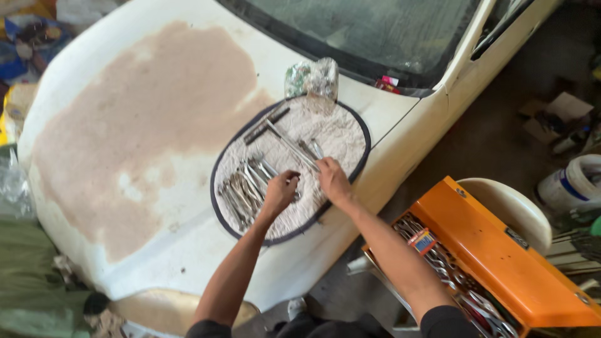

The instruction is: The person repeatedly picks up wrenches and other tools from a car hood and places them into an orange toolbox, then closes the toolbox. The person also picks up a brush and a screwdriver from the toolbox and places them on the car hood.

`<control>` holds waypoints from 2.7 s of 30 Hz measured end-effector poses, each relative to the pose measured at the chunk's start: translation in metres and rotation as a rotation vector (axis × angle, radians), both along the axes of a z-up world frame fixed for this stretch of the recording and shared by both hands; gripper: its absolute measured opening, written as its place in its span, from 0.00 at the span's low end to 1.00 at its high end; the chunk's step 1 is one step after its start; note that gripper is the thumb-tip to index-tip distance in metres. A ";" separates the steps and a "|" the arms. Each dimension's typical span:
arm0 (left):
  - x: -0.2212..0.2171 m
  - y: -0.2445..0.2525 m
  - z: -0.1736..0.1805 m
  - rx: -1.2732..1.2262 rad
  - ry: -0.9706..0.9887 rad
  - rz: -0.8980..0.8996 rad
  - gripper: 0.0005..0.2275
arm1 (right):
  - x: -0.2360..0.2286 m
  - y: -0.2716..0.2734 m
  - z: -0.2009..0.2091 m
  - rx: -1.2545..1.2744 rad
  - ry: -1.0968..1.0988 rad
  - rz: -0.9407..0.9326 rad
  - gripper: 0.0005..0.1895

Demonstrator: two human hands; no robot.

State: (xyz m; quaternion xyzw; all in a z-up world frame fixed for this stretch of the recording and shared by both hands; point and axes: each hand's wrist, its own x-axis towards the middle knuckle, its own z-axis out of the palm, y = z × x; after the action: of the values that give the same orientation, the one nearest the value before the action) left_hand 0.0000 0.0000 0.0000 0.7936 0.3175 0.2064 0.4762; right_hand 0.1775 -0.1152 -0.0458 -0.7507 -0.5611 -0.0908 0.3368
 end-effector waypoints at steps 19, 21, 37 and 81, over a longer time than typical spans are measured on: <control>-0.032 0.096 -0.039 0.045 -0.189 0.228 0.12 | -0.076 0.063 0.028 -0.087 0.126 0.169 0.11; -0.042 0.101 -0.041 0.111 -0.164 0.305 0.11 | -0.086 0.067 0.028 -0.089 0.109 0.165 0.13; -0.074 0.093 -0.066 -0.123 -0.018 0.106 0.14 | -0.072 0.113 -0.037 -0.106 0.165 -0.005 0.12; 0.247 -0.347 -0.244 -1.233 0.199 -0.414 0.14 | 0.092 -0.433 -0.119 -0.181 1.058 -0.526 0.19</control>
State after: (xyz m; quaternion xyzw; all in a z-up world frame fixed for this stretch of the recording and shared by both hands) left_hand 0.2468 -0.3466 -0.2438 0.4353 0.2609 -0.1838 0.8418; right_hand 0.2700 -0.5486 -0.1651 -0.8335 -0.1178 0.2632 0.4713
